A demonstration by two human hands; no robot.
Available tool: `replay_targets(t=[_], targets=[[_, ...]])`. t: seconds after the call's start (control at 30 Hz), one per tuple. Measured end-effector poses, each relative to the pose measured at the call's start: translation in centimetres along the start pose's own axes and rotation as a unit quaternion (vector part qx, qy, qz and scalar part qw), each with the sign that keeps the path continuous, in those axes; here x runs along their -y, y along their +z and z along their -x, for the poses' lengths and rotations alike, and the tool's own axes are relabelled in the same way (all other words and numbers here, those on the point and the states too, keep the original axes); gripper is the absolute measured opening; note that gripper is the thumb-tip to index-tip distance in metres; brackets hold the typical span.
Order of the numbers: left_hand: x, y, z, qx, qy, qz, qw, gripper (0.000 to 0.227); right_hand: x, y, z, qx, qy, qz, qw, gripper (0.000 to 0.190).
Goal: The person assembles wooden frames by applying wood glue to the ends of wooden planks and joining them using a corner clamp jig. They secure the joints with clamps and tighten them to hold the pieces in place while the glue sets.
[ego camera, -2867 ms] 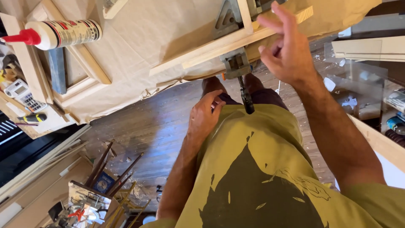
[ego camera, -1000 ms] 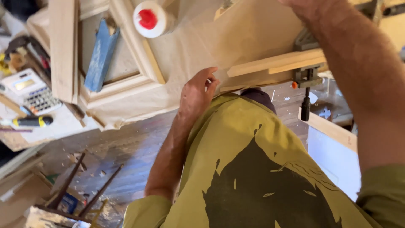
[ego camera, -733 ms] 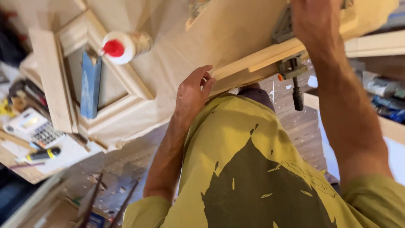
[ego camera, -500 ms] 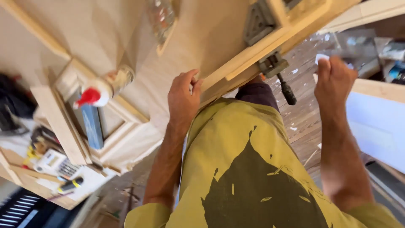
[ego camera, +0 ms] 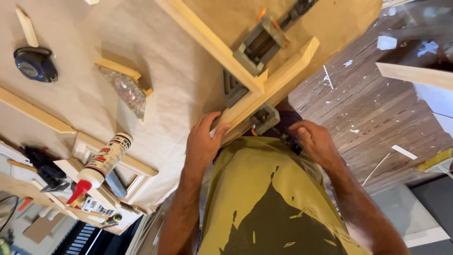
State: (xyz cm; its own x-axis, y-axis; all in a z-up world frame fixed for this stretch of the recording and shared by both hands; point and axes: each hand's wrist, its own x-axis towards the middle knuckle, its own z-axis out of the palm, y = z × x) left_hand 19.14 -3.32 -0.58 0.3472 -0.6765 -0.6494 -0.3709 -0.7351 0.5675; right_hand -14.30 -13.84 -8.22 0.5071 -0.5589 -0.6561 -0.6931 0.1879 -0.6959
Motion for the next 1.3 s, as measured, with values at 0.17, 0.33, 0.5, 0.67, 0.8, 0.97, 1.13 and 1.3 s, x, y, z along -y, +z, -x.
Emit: replay_targets(t=[0.17,0.33,0.5,0.67,0.8,0.97,1.13,1.3], targets=[[-0.5,-0.2,-0.8,0.04,-0.119,0.052,0.991,0.056,3.1,-1.7,-2.8,0.064,0.023,-0.033,0.997,0.026],[1.1,0.4,-1.1,0.021,-0.073,0.097,0.992,0.052,1.8,-1.6,-4.5,0.072,0.026,-0.065,0.995,0.025],[1.4,0.4,-1.2,0.022,-0.028,0.08,0.996,0.047,4.6,-2.5,-4.9,0.096,0.031,-0.08,0.992,0.024],[-0.4,-0.9,-2.1,0.067,-0.048,0.059,0.995,0.05,4.0,-0.8,-3.1,0.087,0.031,-0.097,0.991,0.026],[-0.2,-1.4,-2.9,0.102,-0.047,0.034,0.993,0.055,4.9,-0.1,-2.7,0.019,0.001,-0.066,0.998,0.034],[-1.7,-1.9,-4.1,0.133,-0.046,-0.042,0.989,0.061,4.5,1.1,-2.0,0.013,0.033,-0.056,0.998,0.047],[-6.0,-2.3,-4.3,0.125,-0.113,-0.036,0.985,0.054,2.7,1.2,-2.8,0.302,0.127,-0.265,0.907,0.062],[-5.0,-2.0,-3.9,0.108,-0.091,0.032,0.989,0.067,0.1,2.5,-2.9,0.355,0.036,-0.325,0.876,0.034]])
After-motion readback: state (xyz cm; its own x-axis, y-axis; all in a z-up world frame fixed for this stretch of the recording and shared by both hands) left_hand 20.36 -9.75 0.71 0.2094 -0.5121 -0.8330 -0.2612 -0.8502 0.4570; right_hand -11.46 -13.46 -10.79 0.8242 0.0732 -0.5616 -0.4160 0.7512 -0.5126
